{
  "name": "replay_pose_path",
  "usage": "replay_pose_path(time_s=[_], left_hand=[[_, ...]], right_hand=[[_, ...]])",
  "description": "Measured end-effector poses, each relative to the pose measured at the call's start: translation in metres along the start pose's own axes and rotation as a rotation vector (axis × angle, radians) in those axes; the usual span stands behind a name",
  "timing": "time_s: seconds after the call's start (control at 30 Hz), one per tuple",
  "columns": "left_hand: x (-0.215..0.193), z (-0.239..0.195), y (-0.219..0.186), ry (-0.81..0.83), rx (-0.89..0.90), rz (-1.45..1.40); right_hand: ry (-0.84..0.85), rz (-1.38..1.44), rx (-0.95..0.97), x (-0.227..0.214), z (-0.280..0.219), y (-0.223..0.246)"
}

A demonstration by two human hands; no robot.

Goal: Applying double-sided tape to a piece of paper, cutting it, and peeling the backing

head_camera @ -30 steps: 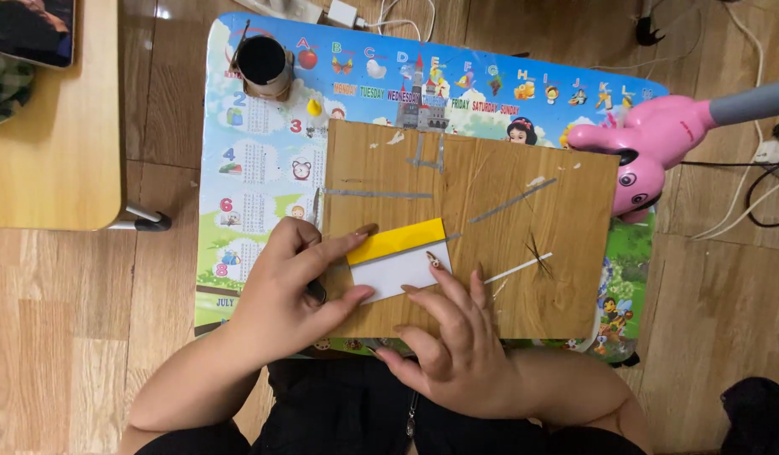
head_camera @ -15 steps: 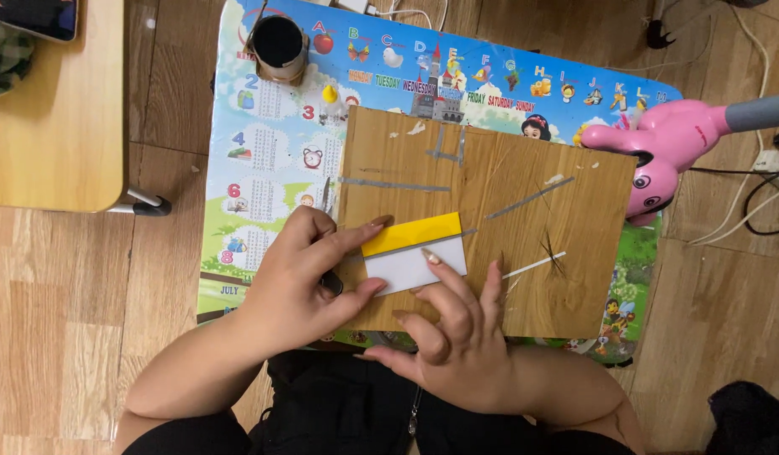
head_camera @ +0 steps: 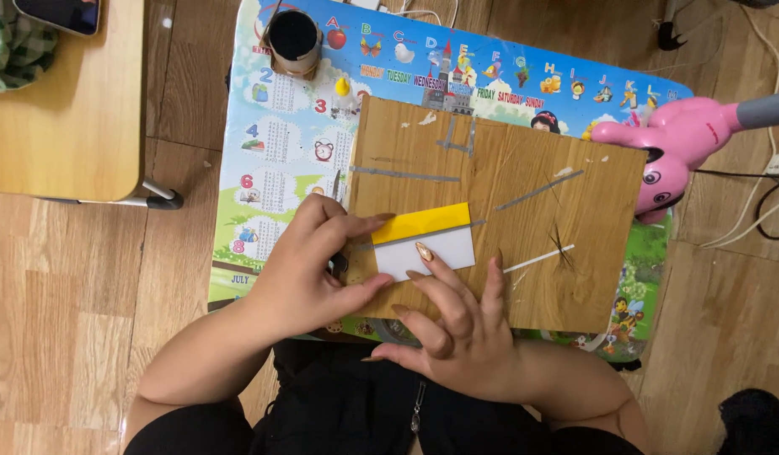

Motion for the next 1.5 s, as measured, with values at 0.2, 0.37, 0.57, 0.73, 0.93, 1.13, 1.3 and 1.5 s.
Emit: replay_pose_path(time_s=[0.2, 0.37, 0.57, 0.73, 0.93, 1.13, 1.3, 1.5], left_hand=[[-0.023, -0.02, -0.005, -0.267, 0.139, 0.102], [-0.053, -0.076, -0.066, -0.452, 0.497, 0.151], [0.003, -0.107, -0.09, -0.116, 0.349, 0.165], [0.093, -0.121, -0.056, 0.21, 0.215, 0.377], [0.094, -0.134, -0.008, 0.268, -0.117, 0.142], [0.109, -0.133, 0.006, 0.267, -0.105, 0.041], [0.113, -0.125, 0.0, 0.085, -0.062, 0.169], [0.124, -0.123, -0.003, -0.004, 0.04, 0.342]], right_hand=[[-0.37, 0.534, -0.07, -0.039, -0.067, -0.036], [0.013, 0.592, -0.186, -0.089, -0.065, -0.012], [-0.25, 0.408, -0.314, -0.096, -0.092, -0.036], [-1.325, 0.184, 0.04, -0.194, -0.226, -0.072], [-0.003, -0.058, 0.532, -0.181, -0.255, -0.123], [0.25, -0.002, 0.962, -0.034, -0.333, -0.15], [0.024, 0.277, 1.263, -0.031, -0.357, -0.15], [-0.575, 0.397, 1.122, -0.063, -0.357, -0.185]])
Point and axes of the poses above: each hand's wrist, its own z-axis towards the middle knuckle, its own x-axis out of the palm, y = z × x, the point moved 10 cm from there along z, towards the middle knuckle, and after that the axes turned 7 degrees about -x, right-handed, at the moved point
